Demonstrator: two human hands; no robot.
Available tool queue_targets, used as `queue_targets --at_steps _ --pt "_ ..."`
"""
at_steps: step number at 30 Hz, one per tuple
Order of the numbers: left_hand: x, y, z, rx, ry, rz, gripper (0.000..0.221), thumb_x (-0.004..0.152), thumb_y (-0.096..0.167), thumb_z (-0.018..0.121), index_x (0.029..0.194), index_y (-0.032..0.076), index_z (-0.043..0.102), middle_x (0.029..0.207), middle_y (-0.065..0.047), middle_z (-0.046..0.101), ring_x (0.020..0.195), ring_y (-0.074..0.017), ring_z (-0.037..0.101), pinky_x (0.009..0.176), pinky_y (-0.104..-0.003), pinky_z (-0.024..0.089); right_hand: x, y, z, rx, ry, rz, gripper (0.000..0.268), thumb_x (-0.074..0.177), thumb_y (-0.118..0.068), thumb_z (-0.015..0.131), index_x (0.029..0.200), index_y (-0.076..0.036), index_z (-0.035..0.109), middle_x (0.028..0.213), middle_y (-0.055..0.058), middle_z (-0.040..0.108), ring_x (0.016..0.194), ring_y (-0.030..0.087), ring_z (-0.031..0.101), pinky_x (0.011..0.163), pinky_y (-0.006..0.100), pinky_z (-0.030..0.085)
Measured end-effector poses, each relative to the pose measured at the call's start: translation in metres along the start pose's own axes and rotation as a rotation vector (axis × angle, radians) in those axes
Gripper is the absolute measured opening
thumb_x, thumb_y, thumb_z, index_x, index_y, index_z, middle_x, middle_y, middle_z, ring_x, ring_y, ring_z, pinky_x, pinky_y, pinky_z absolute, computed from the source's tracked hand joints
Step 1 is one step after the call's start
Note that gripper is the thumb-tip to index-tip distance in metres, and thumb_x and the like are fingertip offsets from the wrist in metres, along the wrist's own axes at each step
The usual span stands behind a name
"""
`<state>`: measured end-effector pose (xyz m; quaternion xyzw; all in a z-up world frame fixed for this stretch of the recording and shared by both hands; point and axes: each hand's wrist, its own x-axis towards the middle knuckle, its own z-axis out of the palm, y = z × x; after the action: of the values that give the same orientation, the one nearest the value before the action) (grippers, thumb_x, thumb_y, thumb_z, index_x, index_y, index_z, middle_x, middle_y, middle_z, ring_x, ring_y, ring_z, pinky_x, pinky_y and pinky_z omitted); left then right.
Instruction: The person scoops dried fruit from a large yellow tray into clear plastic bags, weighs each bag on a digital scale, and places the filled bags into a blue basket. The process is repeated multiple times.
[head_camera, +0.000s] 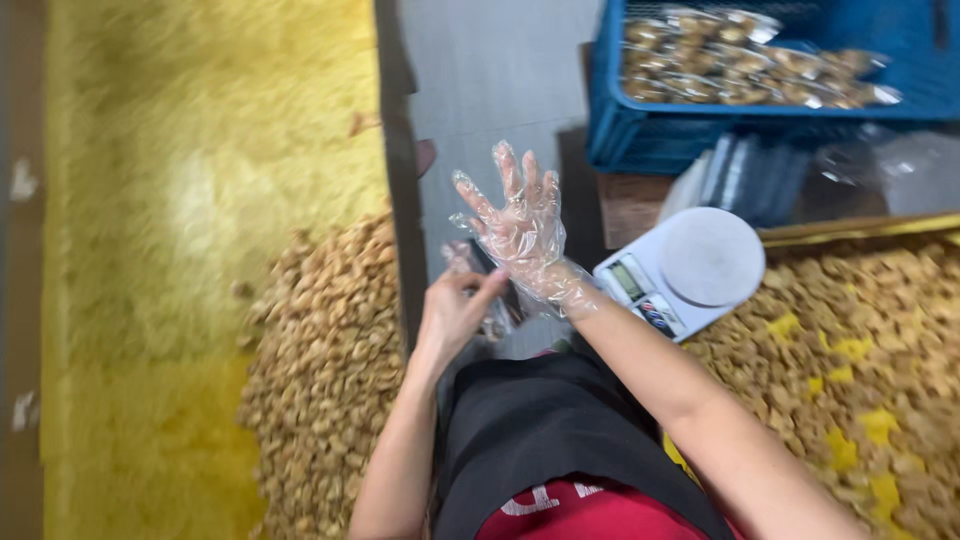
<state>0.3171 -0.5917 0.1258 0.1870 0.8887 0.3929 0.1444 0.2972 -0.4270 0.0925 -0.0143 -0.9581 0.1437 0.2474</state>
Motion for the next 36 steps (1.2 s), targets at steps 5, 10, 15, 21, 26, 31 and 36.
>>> queue_targets --at_steps 5,10,15,21,26,31,36 --pt "-0.02 -0.039 -0.001 -0.572 -0.14 -0.301 0.037 0.097 0.034 0.07 0.098 -0.002 0.077 0.086 -0.014 0.072 0.072 -0.0215 0.068 0.051 -0.027 0.054 0.01 -0.06 0.039 0.203 -0.185 0.022 0.054 0.097 -0.056 0.066 0.146 -0.036 0.057 0.163 0.019 0.029 0.145 0.053 0.033 0.111 0.074 0.032" --pt "-0.058 -0.05 -0.009 -0.534 -0.044 -0.22 0.032 0.094 0.029 0.069 0.099 -0.002 0.076 0.091 -0.001 0.061 0.074 -0.0161 0.069 0.05 -0.031 0.063 0.006 -0.112 0.058 0.233 -0.4 0.032 0.065 0.091 -0.072 0.06 0.143 -0.033 0.054 0.166 0.015 0.025 0.147 0.051 0.029 0.11 0.078 0.027" --pt "-0.101 -0.069 -0.049 -0.52 -0.063 -0.41 0.037 0.092 0.038 0.064 0.103 0.006 0.077 0.077 0.005 0.071 0.065 -0.0125 0.07 0.048 -0.028 0.061 -0.008 -0.153 0.071 0.1 -0.476 -0.161 0.088 0.085 -0.076 0.054 0.156 -0.025 0.039 0.164 0.021 0.012 0.146 0.055 0.015 0.109 0.083 0.012" --pt "-0.134 -0.122 -0.084 -0.185 0.131 -0.525 0.051 0.098 0.053 0.06 0.087 0.006 0.076 0.058 -0.008 0.063 0.052 -0.0109 0.066 0.045 -0.023 0.05 -0.039 -0.195 0.094 -0.295 -0.141 -0.578 0.067 0.102 -0.04 0.06 0.163 -0.023 0.038 0.175 0.018 0.002 0.157 0.049 -0.003 0.116 0.08 0.001" --pt "-0.147 -0.155 -0.067 -0.612 0.065 -0.425 0.051 0.095 0.051 0.069 0.086 0.001 0.074 0.071 -0.004 0.067 0.058 -0.0116 0.06 0.047 -0.026 0.05 -0.063 -0.218 0.102 -0.242 -0.422 -0.742 0.035 0.095 -0.017 0.065 0.129 -0.01 0.063 0.129 0.012 0.055 0.132 0.036 0.047 0.123 0.075 0.005" --pt "-0.166 -0.172 -0.062 -0.681 -0.048 -0.583 0.053 0.094 0.052 0.059 0.089 0.001 0.074 0.07 -0.003 0.066 0.055 -0.0144 0.064 0.045 -0.027 0.054 -0.067 -0.223 0.098 -0.23 -0.205 -0.807 0.024 0.079 -0.021 0.073 0.101 -0.01 0.072 0.093 0.008 0.063 0.104 0.028 0.062 0.117 0.071 0.011" --pt "-0.165 -0.177 -0.049 -0.762 0.038 -0.372 0.045 0.102 0.041 0.071 0.091 -0.002 0.076 0.073 0.0 0.063 0.062 -0.0067 0.051 0.051 -0.021 0.042 -0.071 -0.23 0.096 -0.241 -0.41 -0.778 0.024 0.091 -0.023 0.07 0.109 -0.008 0.072 0.102 0.008 0.063 0.11 0.029 0.059 0.121 0.073 0.008"
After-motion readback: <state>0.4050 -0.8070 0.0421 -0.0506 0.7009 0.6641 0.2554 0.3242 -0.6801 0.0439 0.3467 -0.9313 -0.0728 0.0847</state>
